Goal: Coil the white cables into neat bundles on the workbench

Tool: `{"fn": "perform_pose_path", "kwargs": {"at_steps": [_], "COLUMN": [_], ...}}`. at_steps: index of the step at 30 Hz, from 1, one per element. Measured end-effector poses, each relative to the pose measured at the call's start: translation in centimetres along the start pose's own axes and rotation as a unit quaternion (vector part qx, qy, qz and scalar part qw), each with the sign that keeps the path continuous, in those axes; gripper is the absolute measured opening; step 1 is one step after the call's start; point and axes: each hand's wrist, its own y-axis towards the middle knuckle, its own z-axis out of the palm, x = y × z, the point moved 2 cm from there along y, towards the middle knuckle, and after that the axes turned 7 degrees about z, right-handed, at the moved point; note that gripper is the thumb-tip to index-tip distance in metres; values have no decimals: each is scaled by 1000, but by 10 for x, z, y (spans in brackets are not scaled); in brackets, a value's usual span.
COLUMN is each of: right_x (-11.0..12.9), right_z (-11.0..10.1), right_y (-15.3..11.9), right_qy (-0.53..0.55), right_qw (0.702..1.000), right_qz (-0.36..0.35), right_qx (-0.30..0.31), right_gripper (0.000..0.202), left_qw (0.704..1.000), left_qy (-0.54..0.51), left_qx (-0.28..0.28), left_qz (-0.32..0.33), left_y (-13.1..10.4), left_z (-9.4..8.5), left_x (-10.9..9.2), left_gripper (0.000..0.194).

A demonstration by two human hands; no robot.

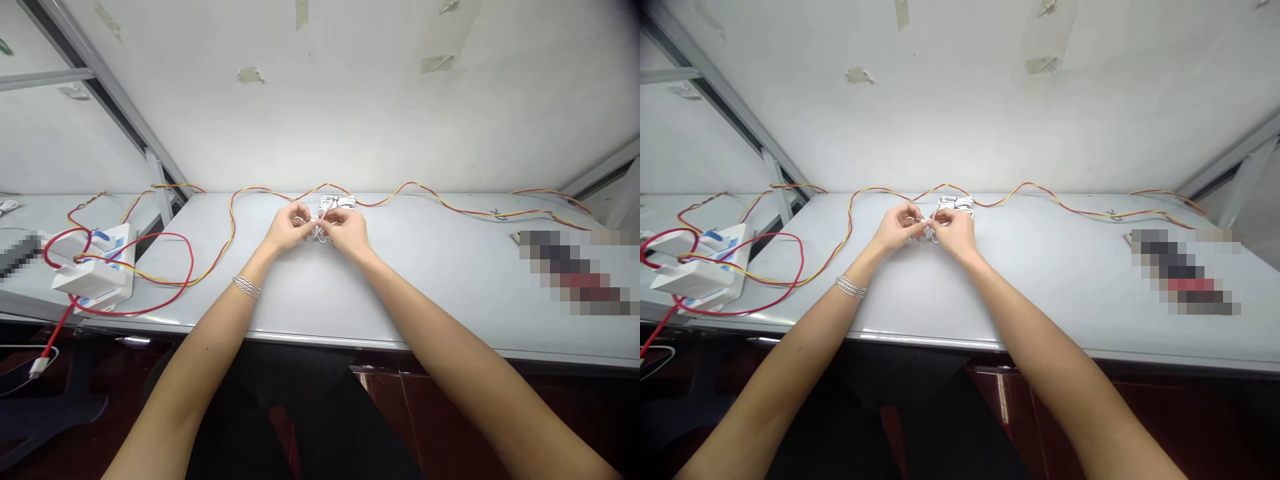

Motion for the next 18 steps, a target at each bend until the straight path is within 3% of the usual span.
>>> {"fn": "perform_pose_path", "kwargs": {"at_steps": [7,13,16,18], "right_x": [4,3,24,51], "right_z": [0,1,-16,-36], "right_y": [-4,-1,-7,-22], "right_qy": [34,-30,-113,-105], "right_qw": [999,998,993,994], "right_qz": [24,12,4,-6], "right_qx": [9,46,35,38], "right_gripper": [12,12,27,46], "left_qw": [1000,1000,1000,999], "left_qy": [13,11,25,43], "left_qx": [25,19,18,17], "left_qz": [-1,-4,5,16], "left_y": [-3,-2,-2,-2], "left_z": [2,3,2,1], "left_x": [-2,4,6,7], "left_gripper": [53,36,32,30]}}
